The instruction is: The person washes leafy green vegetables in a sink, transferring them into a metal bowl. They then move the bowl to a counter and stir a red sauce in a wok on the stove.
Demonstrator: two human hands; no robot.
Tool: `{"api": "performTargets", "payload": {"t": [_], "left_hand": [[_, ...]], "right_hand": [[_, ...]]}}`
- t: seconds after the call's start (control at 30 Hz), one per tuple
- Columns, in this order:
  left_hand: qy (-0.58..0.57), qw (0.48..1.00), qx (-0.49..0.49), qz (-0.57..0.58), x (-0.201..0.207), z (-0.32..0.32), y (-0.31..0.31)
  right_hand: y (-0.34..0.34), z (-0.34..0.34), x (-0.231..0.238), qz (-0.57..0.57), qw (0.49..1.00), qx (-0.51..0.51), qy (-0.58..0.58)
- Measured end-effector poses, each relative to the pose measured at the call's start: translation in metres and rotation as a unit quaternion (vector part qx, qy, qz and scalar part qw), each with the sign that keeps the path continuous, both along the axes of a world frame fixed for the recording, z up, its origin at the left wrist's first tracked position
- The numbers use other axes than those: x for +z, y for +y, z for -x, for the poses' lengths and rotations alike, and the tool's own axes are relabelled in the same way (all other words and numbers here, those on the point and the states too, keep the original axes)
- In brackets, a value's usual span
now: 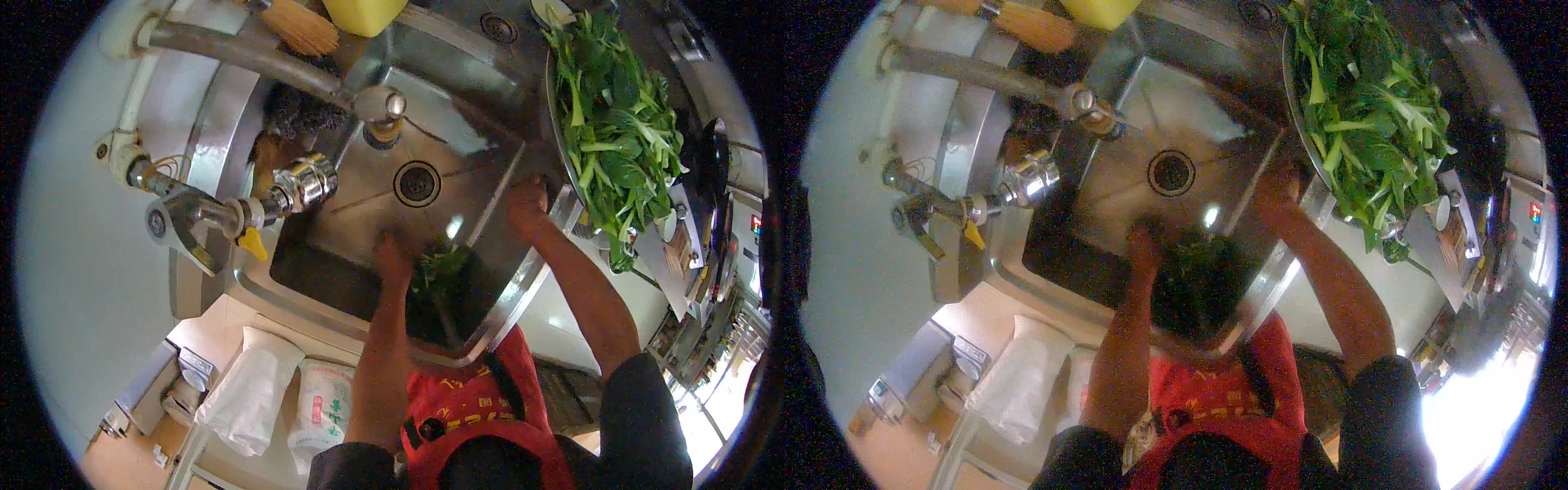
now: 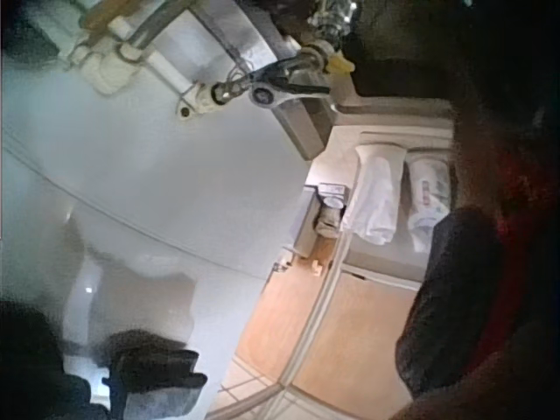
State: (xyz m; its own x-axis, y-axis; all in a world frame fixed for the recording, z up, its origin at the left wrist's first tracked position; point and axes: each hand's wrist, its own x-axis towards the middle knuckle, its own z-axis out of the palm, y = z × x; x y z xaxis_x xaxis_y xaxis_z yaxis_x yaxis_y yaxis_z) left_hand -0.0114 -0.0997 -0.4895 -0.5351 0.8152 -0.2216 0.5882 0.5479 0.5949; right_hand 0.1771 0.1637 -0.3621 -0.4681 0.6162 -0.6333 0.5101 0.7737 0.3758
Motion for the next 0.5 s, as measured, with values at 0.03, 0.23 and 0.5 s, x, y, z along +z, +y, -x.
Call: {"api": "performTargets", "payload": {"t": [0.03,0.23,0.5], "left_hand": [[-0.036,0.999,0.03,-0.011,-0.002,0.0,0.004],[0.179,0.9,-0.357,0.175,-0.033,-0.028,-0.016],[-0.086,0.972,-0.088,0.199,-0.065,-0.003,-0.022]], "right_hand": [[0.004,0.003,0.008,-0.003,0.995,-0.034,-0.093],[-0.092,0.02,-0.002,0.281,0.95,-0.134,0.005],[-0.124,0.052,-0.069,0.198,0.893,-0.139,0.38]]}}
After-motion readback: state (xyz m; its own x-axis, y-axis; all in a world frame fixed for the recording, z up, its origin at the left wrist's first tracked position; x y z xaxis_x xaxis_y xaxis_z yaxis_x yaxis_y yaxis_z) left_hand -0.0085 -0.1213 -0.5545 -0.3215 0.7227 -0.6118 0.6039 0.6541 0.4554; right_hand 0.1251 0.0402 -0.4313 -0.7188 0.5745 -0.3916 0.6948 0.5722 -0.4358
